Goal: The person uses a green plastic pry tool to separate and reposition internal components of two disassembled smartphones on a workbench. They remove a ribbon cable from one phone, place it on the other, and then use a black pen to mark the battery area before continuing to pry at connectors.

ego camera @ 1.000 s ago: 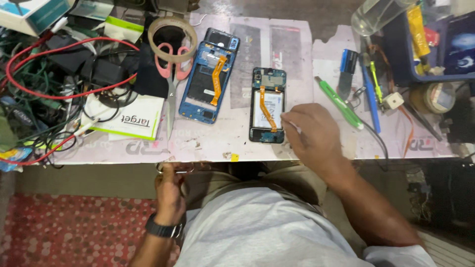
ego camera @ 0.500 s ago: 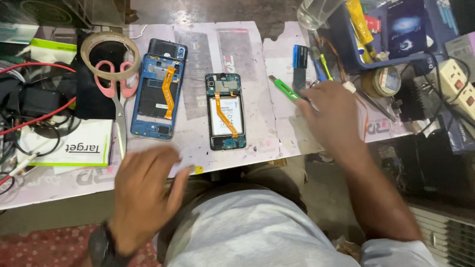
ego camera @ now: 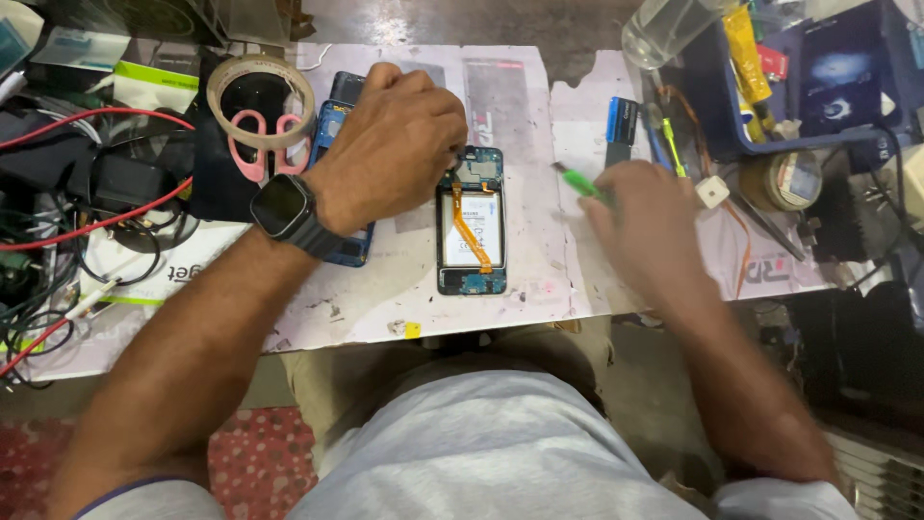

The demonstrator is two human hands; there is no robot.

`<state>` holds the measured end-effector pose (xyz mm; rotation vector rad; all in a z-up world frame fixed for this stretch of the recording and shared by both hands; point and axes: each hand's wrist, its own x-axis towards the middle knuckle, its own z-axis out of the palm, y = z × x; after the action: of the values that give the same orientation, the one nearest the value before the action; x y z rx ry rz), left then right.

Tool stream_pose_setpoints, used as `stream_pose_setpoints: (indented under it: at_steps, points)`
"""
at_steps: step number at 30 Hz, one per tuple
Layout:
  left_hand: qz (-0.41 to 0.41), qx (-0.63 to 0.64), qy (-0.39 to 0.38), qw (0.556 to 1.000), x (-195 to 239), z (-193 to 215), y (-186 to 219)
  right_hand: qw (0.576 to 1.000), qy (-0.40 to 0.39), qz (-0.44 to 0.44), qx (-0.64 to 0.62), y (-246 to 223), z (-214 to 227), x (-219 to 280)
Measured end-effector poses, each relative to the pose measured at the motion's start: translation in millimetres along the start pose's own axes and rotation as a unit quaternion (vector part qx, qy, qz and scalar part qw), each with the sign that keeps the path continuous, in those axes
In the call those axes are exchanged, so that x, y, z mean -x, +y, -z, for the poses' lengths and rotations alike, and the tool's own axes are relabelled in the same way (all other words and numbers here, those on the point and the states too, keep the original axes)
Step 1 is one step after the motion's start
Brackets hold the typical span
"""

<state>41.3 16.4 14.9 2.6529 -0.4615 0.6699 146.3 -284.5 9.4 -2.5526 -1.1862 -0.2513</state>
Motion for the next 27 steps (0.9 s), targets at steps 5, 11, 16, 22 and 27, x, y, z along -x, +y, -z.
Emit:
stream_pose_setpoints:
  at_steps: [5,11,16,22,27]
  points:
    - [0.011,0.037,-0.013,0.999,11,-8,-5,0.908,-0.016,-0.091,-0.408,6,17,-2]
    - [-0.017,0.012,-0.021,1.000,14,-10,-9,0.635,-0.145,-0.118,-0.749,-4,0,-35]
    - [0.011,0.036,-0.024,0.999,13,-13,-12,0.808,-0.099,-0.058,-0.579,-7,-37,-29]
    - [0.043,0.059,-0.031,0.997,12,-9,-13,0.724,-0.125,-0.119,-0.668,-20,-62,-11]
    - [0.041,0.080,-0.036,0.995,12,-9,-15,0.702,-0.155,-0.097,-0.689,-29,-53,44]
